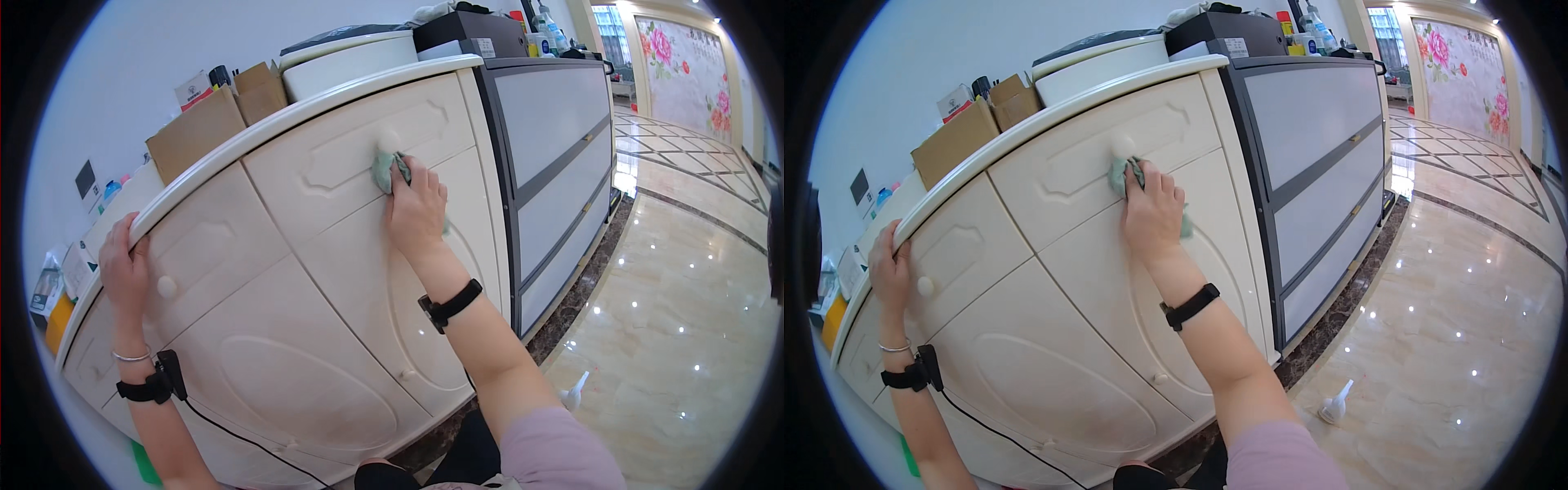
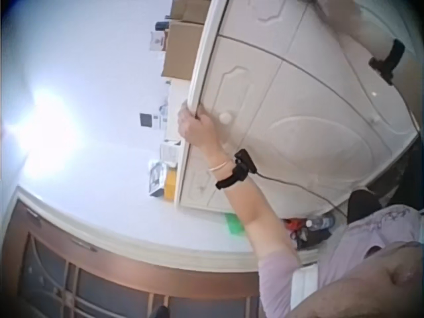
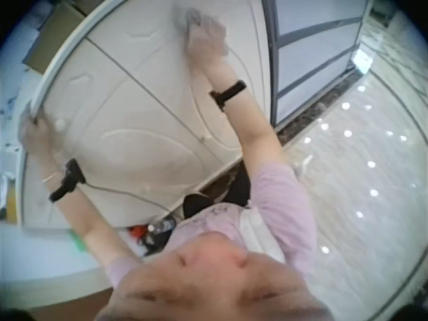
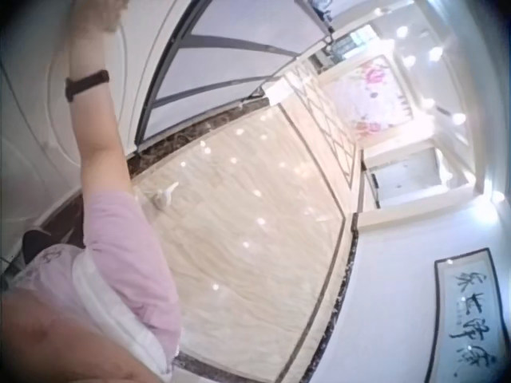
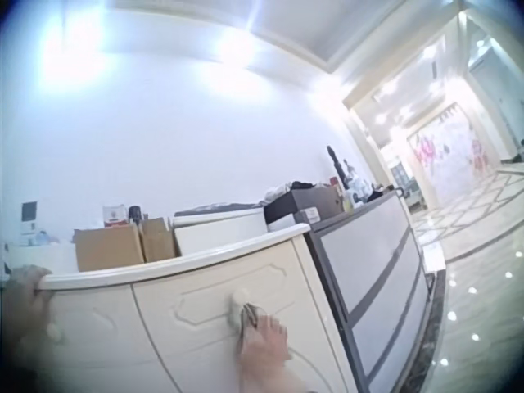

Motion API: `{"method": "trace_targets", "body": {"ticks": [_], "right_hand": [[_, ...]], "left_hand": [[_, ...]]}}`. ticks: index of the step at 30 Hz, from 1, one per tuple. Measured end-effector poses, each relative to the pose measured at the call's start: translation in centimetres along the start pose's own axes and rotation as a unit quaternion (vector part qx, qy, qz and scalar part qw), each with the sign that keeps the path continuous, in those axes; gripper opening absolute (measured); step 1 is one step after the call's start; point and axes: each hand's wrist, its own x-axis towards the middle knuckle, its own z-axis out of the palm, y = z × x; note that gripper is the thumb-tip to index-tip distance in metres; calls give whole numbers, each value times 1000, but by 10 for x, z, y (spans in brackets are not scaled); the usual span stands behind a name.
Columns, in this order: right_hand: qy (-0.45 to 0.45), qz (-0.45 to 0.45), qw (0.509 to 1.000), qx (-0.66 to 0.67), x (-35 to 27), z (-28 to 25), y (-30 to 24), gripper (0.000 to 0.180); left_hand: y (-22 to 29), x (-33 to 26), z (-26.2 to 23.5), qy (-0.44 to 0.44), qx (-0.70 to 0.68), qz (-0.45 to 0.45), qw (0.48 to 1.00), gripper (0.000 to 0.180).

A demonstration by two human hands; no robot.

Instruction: The person retrieves a spray bottle from the bathroom, walks to a cabinet, and wipes down its drawers, doors, and knobs with a cloth.

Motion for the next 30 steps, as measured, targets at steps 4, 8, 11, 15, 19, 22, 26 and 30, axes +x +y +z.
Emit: {"method": "trace_targets", "body": {"ticks": [4, 8, 11, 15, 19, 22, 26, 30], "right_hand": [[-29, -42, 999, 0, -1, -1, -2, 20], [-21, -30, 998, -42, 12, -8, -3, 21], [-13, -77, 997, -26, 11, -4, -9, 23], [-108, -27, 992, -57, 5, -16, -24, 27], [-126, -52, 989, -58, -7, -16, -23, 30], [-45, -52, 995, -69, 10, -3, -13, 33], [-60, -42, 995, -73, 8, -3, -5, 33], [-35, 34, 998, 26, 10, -8, 32, 32]], "left_hand": [[6, 2, -1, 1, 6, 17, 1000, 34], [7, 0, -5, 12, 6, 26, 1000, 34], [15, 4, 1, 15, 14, 29, 999, 33], [6, 1, -4, -1, 7, -4, 1000, 33], [6, 1, 0, -12, 8, -1, 1000, 32], [6, 2, 1, -1, 19, 3, 1000, 32], [10, 1, 1, -16, 8, -30, 999, 33], [12, 2, -4, 20, 26, 8, 999, 31]]}}
